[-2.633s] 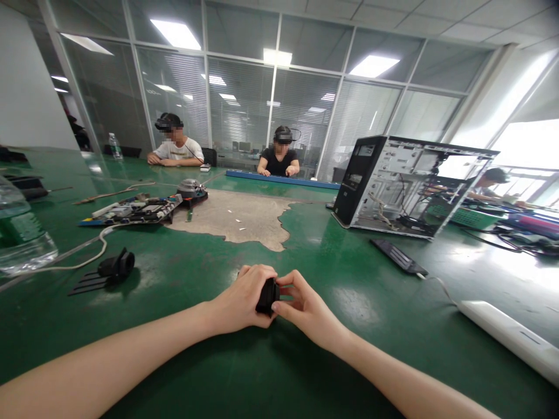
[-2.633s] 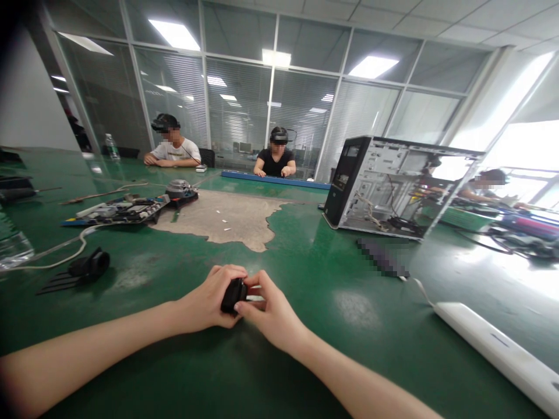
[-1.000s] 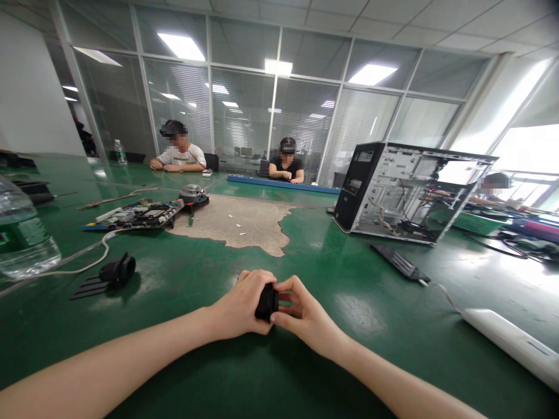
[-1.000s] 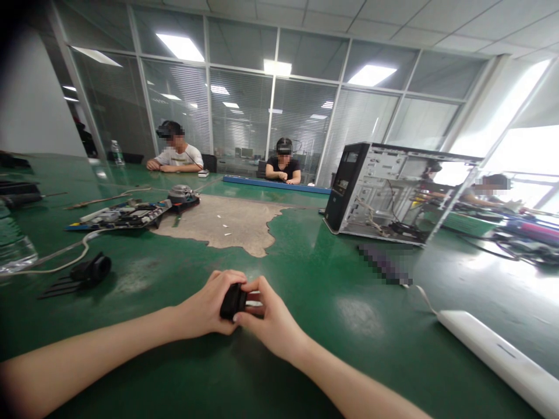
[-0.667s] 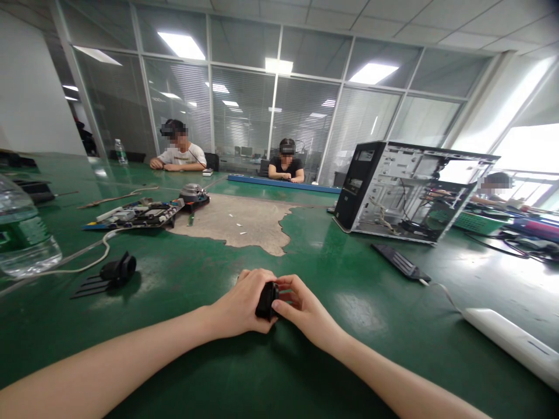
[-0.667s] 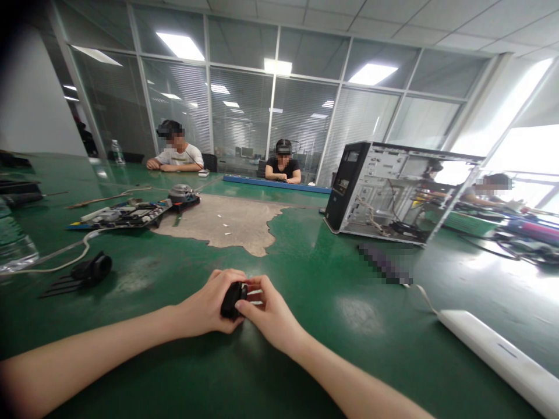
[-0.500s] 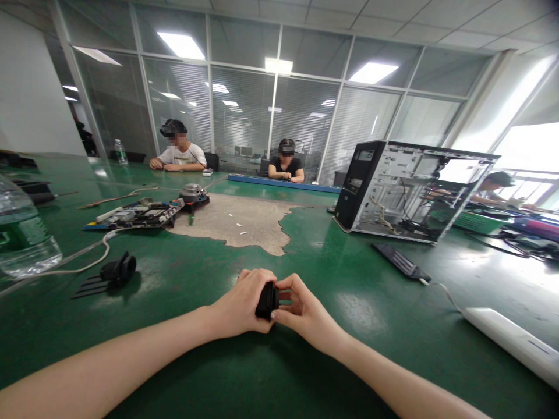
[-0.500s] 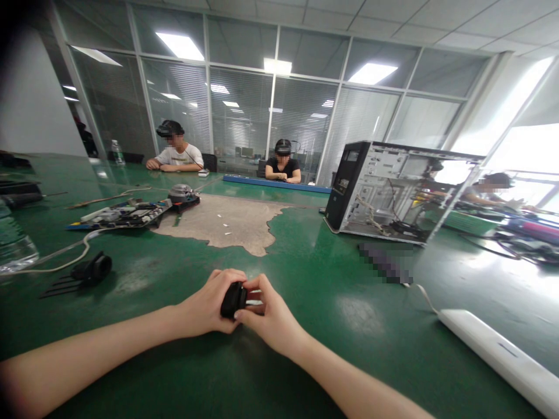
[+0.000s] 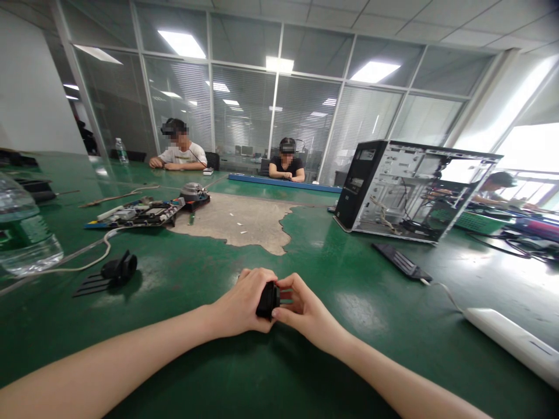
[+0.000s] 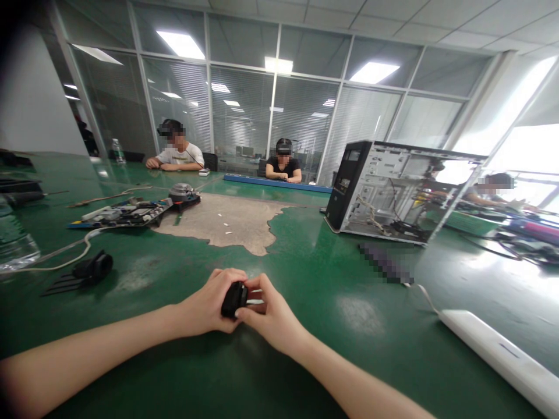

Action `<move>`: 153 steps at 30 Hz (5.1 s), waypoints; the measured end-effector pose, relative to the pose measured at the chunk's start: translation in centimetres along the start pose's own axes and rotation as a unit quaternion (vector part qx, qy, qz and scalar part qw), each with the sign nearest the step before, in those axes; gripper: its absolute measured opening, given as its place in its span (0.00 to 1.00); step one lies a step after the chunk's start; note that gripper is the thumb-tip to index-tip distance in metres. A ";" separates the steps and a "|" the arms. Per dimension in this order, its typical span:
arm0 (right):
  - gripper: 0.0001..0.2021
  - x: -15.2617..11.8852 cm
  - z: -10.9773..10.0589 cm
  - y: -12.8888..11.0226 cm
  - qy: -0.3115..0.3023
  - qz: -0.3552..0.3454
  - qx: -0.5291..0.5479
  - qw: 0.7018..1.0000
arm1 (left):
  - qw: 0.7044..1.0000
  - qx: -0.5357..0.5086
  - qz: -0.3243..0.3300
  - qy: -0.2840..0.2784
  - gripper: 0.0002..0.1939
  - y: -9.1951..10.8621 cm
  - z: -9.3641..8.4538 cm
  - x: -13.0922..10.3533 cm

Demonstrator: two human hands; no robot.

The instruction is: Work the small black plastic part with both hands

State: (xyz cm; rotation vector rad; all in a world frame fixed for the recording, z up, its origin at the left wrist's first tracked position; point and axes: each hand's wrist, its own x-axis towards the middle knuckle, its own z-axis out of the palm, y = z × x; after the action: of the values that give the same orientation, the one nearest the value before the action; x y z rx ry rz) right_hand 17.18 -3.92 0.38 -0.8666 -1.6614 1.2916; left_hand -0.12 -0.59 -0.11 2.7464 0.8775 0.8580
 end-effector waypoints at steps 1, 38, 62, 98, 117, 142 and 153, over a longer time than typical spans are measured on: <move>0.15 -0.1 0.0 -0.1 0.000 -0.002 0.006 1.000 | 1.000 0.001 0.000 0.000 0.30 0.0 0.0 0.0; 0.12 0.1 0.1 -0.2 0.027 0.003 0.008 1.000 | 1.000 0.012 0.011 0.013 0.30 -0.3 0.3 -0.1; 0.14 0.4 0.1 0.1 0.054 0.022 -0.019 0.998 | 1.000 0.006 0.011 0.015 0.29 -0.1 0.1 0.1; 0.14 0.3 0.3 -0.2 0.057 0.025 -0.006 0.998 | 1.000 0.005 0.007 0.014 0.29 0.0 0.1 0.1; 0.14 0.6 0.0 0.1 0.060 0.030 0.008 0.998 | 1.000 0.012 0.010 0.015 0.28 -0.1 0.1 0.1; 0.17 0.2 -0.2 0.4 0.007 0.015 0.016 1.000 | 1.000 0.000 -0.007 -0.004 0.29 -0.1 0.1 0.2; 0.13 0.5 -0.2 0.5 0.036 0.014 0.004 0.999 | 1.000 0.000 -0.003 0.006 0.28 -0.1 0.2 0.2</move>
State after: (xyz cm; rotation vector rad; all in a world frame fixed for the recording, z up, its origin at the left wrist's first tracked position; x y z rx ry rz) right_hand 17.15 -3.29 -0.02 -0.9258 -1.5917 1.2699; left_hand 0.06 -0.40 -0.19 2.7405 0.8885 0.8737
